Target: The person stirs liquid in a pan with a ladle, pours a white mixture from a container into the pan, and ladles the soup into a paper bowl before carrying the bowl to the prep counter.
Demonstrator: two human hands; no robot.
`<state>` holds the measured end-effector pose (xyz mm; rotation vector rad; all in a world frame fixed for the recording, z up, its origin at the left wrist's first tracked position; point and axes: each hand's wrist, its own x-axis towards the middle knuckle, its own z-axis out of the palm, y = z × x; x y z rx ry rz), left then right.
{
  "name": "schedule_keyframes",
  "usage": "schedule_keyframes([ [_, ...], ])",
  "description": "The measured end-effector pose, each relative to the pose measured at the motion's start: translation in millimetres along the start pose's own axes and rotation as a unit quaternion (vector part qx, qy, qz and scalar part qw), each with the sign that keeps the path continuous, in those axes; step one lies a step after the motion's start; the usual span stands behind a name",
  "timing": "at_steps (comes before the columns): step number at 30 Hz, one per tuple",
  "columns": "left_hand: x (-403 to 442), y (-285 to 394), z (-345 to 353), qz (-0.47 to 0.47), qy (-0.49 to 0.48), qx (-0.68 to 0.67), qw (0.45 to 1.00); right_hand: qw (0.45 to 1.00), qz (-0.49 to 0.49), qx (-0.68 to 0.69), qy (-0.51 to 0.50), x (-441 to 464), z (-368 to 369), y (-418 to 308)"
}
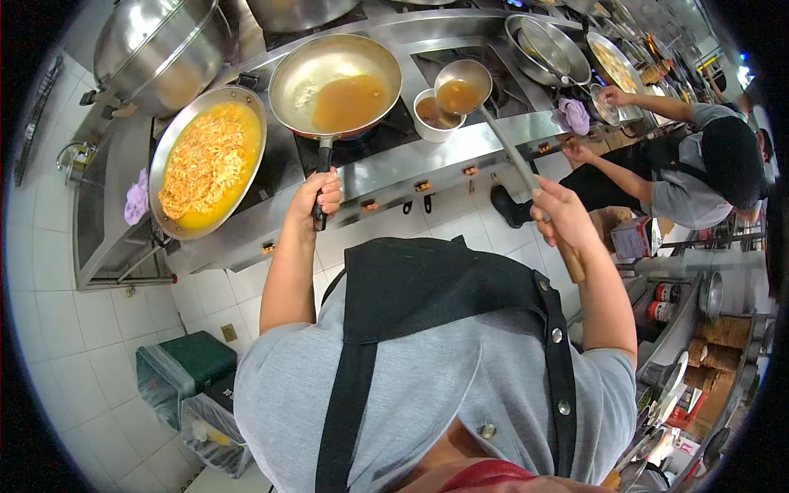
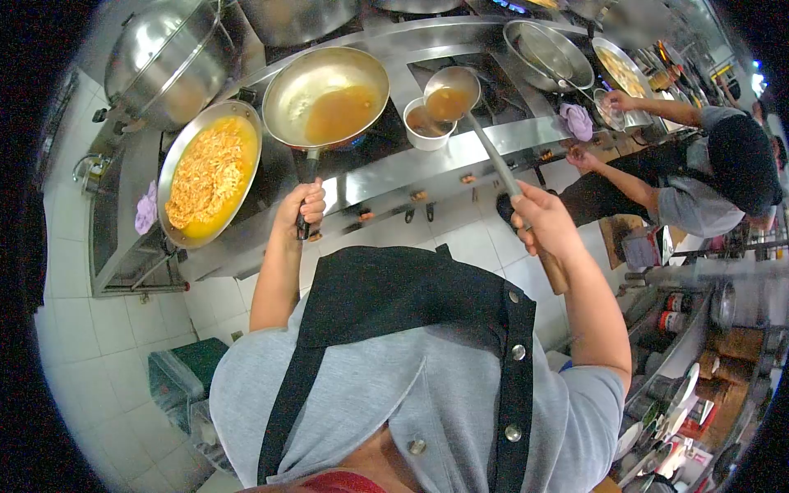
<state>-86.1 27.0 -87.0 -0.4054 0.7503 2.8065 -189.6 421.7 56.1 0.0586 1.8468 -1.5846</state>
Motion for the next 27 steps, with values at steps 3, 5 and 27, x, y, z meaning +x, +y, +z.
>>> schedule_keyframes([
  [3,-1,-4,3,0.008,0.021,0.006,1.0,0.989,-0.046,-0.14,0.014,10,1,21],
  [5,1,-5,-1,0.002,0.01,0.03,0.999,0.981,-0.056,-0.181,0.037,9,6,26],
  [27,-13,-17,44,0.037,0.044,0.146,0.988,0.802,-0.269,-0.528,0.075,31,37,-2],
])
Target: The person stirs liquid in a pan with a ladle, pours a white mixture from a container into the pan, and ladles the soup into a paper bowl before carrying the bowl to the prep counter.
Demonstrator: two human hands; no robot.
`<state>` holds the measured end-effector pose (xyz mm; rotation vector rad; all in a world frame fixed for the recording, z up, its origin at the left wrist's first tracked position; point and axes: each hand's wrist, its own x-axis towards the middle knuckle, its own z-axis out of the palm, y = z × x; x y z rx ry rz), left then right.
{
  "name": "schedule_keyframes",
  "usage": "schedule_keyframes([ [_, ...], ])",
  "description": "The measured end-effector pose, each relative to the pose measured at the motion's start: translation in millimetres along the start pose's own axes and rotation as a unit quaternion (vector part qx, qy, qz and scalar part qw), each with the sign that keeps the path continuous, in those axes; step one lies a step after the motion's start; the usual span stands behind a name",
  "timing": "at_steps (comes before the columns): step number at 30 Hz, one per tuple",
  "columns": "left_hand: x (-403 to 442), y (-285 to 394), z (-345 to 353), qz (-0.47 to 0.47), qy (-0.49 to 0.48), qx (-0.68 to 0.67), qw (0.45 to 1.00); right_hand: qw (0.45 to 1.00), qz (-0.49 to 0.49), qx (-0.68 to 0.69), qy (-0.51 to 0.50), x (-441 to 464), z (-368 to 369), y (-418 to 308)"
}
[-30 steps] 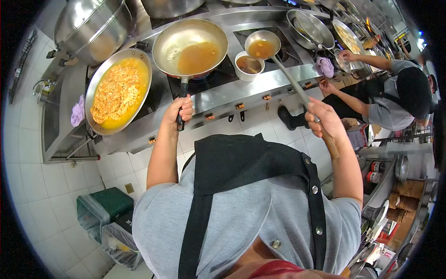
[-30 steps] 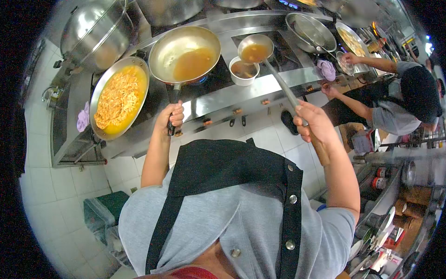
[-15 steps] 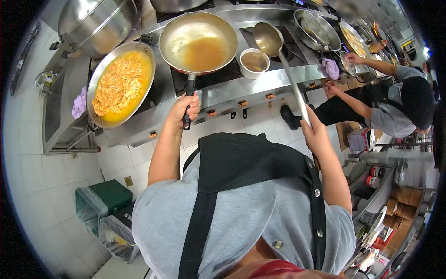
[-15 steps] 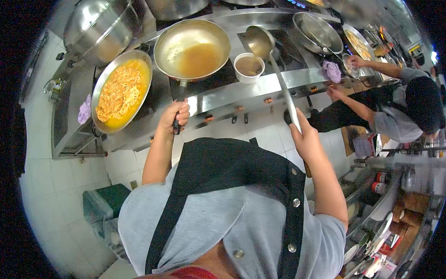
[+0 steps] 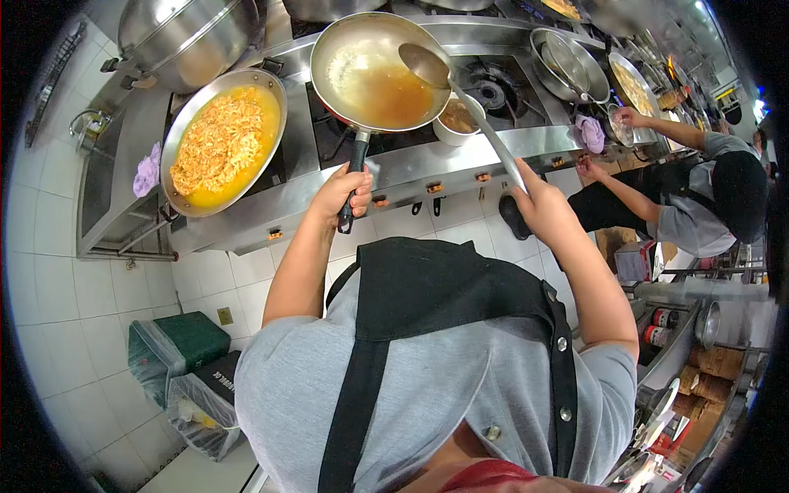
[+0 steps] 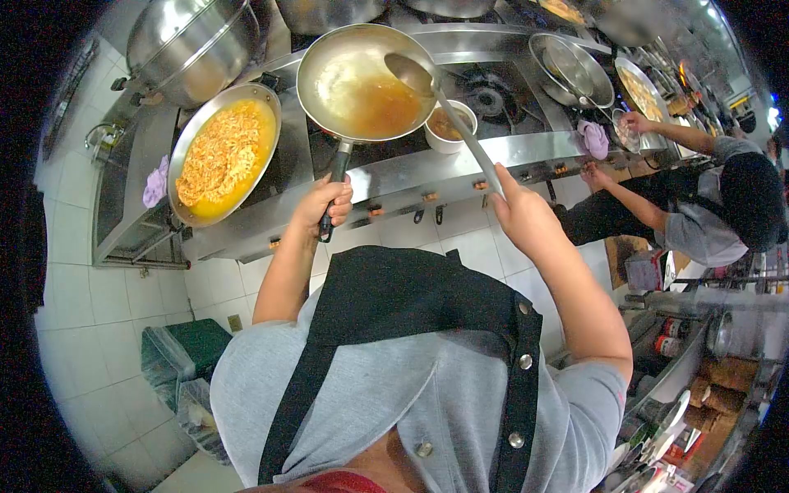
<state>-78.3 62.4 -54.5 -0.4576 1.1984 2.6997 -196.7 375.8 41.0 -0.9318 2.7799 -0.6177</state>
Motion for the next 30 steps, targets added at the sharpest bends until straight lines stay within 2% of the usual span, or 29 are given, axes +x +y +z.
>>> schedule_keyframes([
  [1,-1,-1,2,0.004,0.004,0.003,1.0,0.998,0.007,-0.058,-0.019,3,0,-5],
  [2,-2,-1,5,0.007,0.005,0.001,1.0,0.995,-0.046,-0.09,0.011,6,11,6],
  [3,-3,-2,7,0.006,0.009,0.007,1.0,0.995,-0.05,-0.091,0.01,7,11,4],
  [5,-4,-4,8,0.007,0.015,0.011,1.0,0.992,0.013,0.103,-0.076,7,12,-3],
  [6,-4,-5,7,0.003,0.004,0.007,1.0,0.929,0.165,0.281,-0.176,3,-13,-30],
  [7,-4,-6,5,-0.001,-0.007,0.003,1.0,0.929,0.163,0.28,-0.179,4,-18,-29],
  [9,-6,-7,2,-0.009,-0.021,-0.006,1.0,0.792,0.223,0.528,-0.211,5,-27,-17],
  [11,-8,-6,1,-0.021,-0.011,-0.017,1.0,0.774,0.219,0.554,-0.216,3,-30,-9],
  [13,-8,-7,-3,-0.022,-0.022,-0.032,0.999,0.631,0.256,0.688,-0.251,1,-35,-5],
  [17,-6,-7,-14,-0.024,-0.045,-0.074,0.996,0.588,0.231,0.736,-0.244,-11,-45,-7],
  [19,-6,-5,-16,-0.024,-0.042,-0.072,0.996,0.582,0.226,0.747,-0.228,-16,-53,-7],
  [21,-6,-2,-17,-0.023,-0.038,-0.069,0.997,0.593,0.172,0.756,-0.217,-21,-62,-7],
  [23,-7,1,-19,-0.022,-0.027,-0.068,0.997,0.597,0.182,0.757,-0.196,-25,-71,-4],
  [25,-9,2,-23,-0.024,-0.025,-0.073,0.997,0.653,0.159,0.724,-0.156,-31,-77,-3],
  [26,-9,4,-22,-0.013,-0.008,-0.06,0.998,0.716,0.182,0.667,-0.101,-36,-76,0],
  [27,-12,6,-23,0.001,0.012,-0.049,0.999,0.715,0.184,0.667,-0.098,-37,-74,1],
  [29,-13,9,-25,0.003,0.016,-0.048,0.999,0.777,0.221,0.587,-0.059,-38,-68,0],
  [30,-12,9,-28,0.002,0.016,-0.061,0.998,0.786,0.224,0.573,-0.059,-37,-65,0],
])
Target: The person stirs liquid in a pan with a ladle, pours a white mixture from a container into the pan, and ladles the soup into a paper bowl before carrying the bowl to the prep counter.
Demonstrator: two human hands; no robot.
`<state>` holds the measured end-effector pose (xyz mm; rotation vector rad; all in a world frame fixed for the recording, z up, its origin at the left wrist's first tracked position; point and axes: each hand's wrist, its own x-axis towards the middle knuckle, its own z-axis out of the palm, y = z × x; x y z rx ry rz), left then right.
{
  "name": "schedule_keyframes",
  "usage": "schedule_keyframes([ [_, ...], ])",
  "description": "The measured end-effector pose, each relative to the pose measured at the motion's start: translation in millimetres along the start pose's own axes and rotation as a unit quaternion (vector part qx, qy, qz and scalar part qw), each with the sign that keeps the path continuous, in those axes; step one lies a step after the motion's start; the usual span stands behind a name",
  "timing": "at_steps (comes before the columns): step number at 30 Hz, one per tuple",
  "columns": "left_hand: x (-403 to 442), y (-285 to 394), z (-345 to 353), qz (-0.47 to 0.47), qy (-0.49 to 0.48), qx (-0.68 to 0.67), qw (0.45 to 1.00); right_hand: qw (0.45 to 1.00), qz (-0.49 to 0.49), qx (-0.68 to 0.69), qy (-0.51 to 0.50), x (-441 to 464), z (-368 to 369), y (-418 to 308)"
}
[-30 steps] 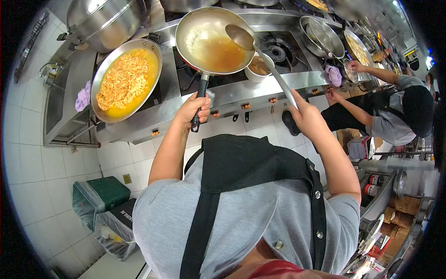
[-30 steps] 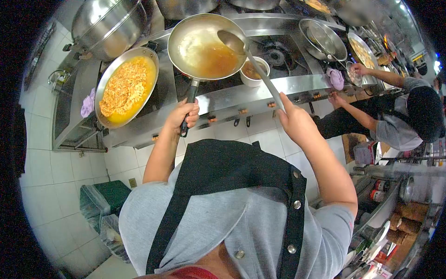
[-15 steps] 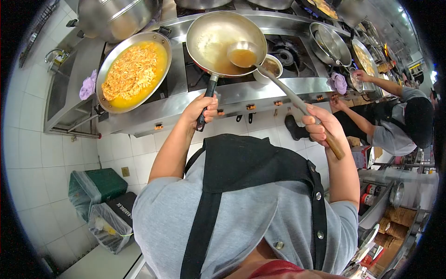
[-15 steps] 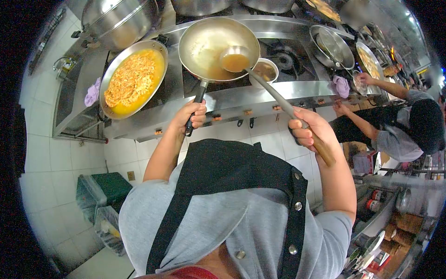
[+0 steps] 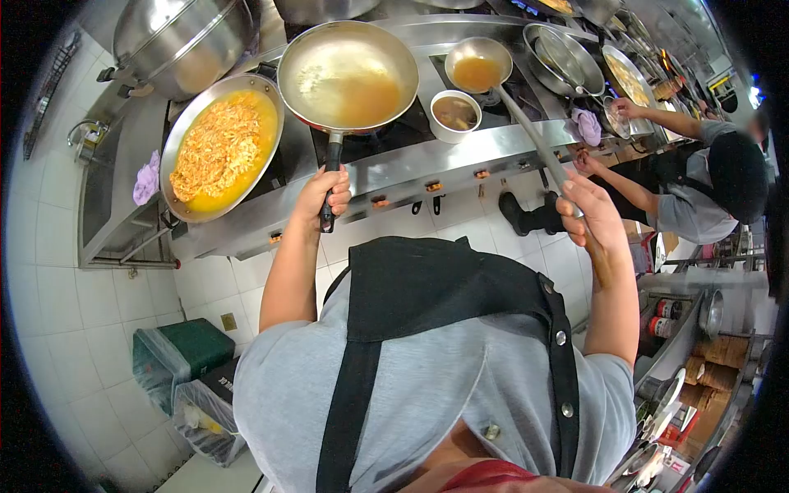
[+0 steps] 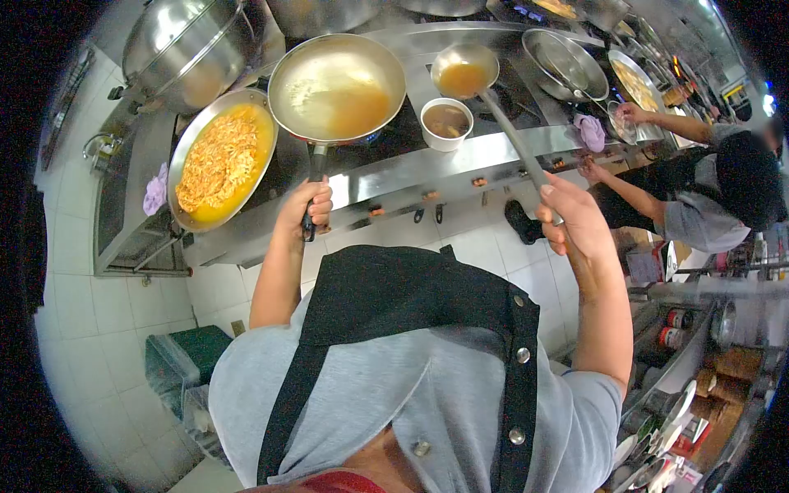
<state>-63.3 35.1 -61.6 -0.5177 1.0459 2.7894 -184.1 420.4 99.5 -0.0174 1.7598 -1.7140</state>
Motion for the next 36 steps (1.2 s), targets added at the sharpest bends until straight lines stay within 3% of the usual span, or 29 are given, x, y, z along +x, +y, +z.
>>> schedule_keyframes([
  [13,-5,12,-2,0.032,0.011,0.004,0.999,0.963,-0.026,-0.257,0.075,19,5,45],
  [16,-4,10,-6,0.027,0.013,0.004,1.0,0.944,-0.035,-0.31,0.107,16,7,49],
  [18,-4,9,-6,0.023,0.017,0.007,1.0,0.87,-0.139,-0.456,0.124,17,0,55],
  [21,-6,8,-1,0.032,0.023,0.023,0.999,0.866,-0.119,-0.462,0.147,4,14,50],
  [24,-7,4,4,0.047,0.026,0.048,0.997,0.854,-0.173,-0.464,0.16,11,5,79],
  [27,-7,0,3,0.043,0.034,0.049,0.997,0.875,-0.146,-0.443,0.131,24,-11,102],
  [28,-5,0,2,0.034,0.028,0.056,0.997,0.969,0.002,-0.233,0.081,11,6,73],
  [29,-5,-1,2,0.025,0.022,0.063,0.997,0.969,0.001,-0.234,0.075,12,8,74],
  [31,-7,-1,7,0.029,0.033,0.063,0.997,0.997,0.015,-0.017,0.074,12,8,76],
  [36,-5,-5,10,0.007,0.023,0.056,0.998,0.996,-0.033,-0.071,0.035,13,14,63],
])
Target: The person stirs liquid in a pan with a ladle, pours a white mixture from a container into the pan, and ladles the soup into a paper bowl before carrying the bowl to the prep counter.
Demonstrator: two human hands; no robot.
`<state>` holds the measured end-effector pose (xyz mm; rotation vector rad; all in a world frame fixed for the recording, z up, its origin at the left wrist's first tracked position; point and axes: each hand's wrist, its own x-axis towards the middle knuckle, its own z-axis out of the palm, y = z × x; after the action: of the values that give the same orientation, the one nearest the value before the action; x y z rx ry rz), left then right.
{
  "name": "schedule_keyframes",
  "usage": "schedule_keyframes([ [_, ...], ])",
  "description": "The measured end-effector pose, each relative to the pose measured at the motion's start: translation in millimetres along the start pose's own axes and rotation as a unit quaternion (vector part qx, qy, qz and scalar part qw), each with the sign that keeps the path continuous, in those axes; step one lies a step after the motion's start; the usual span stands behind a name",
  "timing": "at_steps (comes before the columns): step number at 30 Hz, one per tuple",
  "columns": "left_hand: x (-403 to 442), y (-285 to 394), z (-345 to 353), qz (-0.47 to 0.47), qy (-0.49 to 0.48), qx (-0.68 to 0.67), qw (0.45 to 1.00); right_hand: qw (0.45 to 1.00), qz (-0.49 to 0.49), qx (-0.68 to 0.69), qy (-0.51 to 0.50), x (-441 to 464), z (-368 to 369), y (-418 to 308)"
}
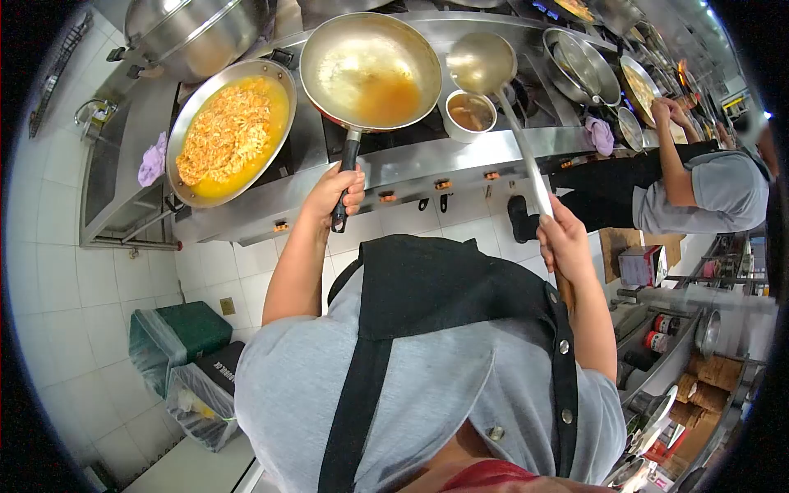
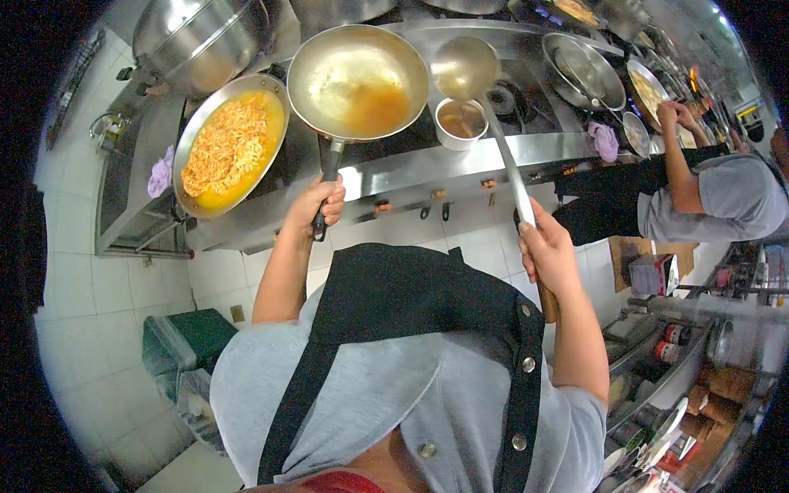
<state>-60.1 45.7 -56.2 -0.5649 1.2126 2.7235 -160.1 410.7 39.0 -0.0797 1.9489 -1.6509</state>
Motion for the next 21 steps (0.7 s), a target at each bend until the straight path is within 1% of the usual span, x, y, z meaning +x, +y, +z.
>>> schedule_keyframes([
  [1,0,0,1,-0.004,-0.003,0.006,1.0,0.994,-0.022,-0.109,-0.008,1,4,-7],
  [2,0,0,2,-0.003,-0.003,0.007,1.0,0.975,-0.045,-0.216,-0.015,5,7,-12],
  [3,1,0,2,-0.009,-0.004,0.006,1.0,0.975,-0.046,-0.215,-0.015,16,8,-6],
  [4,1,-1,3,-0.015,-0.006,0.004,1.0,0.929,-0.193,-0.316,-0.007,32,8,5],
  [5,1,-1,5,-0.015,-0.007,0.005,1.0,0.85,-0.333,-0.408,0.001,41,7,10],
  [6,0,0,6,-0.013,-0.01,0.007,1.0,0.884,-0.191,-0.425,-0.018,32,21,-16],
  [7,-1,0,7,-0.012,-0.013,0.007,1.0,0.884,-0.192,-0.426,-0.018,35,26,-19],
  [9,-1,0,6,-0.011,-0.012,0.012,1.0,0.827,-0.152,-0.541,-0.006,44,32,-24],
  [10,-2,0,6,-0.011,-0.01,0.015,1.0,0.826,-0.153,-0.542,-0.007,48,31,-22],
  [12,-4,-1,7,-0.009,-0.006,0.022,1.0,0.817,-0.191,-0.545,-0.004,61,27,-7],
  [13,-4,-1,8,-0.009,-0.004,0.03,0.999,0.816,-0.191,-0.546,-0.004,69,24,8],
  [15,-3,-2,8,-0.006,-0.002,0.026,1.0,0.823,-0.375,-0.425,-0.04,82,17,36],
  [16,-2,-3,8,-0.005,0.004,0.022,1.0,0.943,0.004,-0.314,-0.108,43,41,-19],
  [17,-1,-4,8,-0.007,0.001,0.024,1.0,0.944,0.005,-0.313,-0.105,38,40,-25],
  [18,0,-4,8,-0.005,0.005,0.023,1.0,0.968,0.048,-0.195,-0.147,36,39,-29],
  [19,0,-4,8,-0.003,0.01,0.021,1.0,0.975,0.09,-0.075,-0.187,34,39,-33],
  [20,0,-4,8,-0.003,0.01,0.022,1.0,0.972,0.127,-0.025,-0.194,32,40,-39],
  [21,0,-5,7,-0.009,0.005,0.014,1.0,0.972,0.127,-0.025,-0.195,31,39,-42],
])
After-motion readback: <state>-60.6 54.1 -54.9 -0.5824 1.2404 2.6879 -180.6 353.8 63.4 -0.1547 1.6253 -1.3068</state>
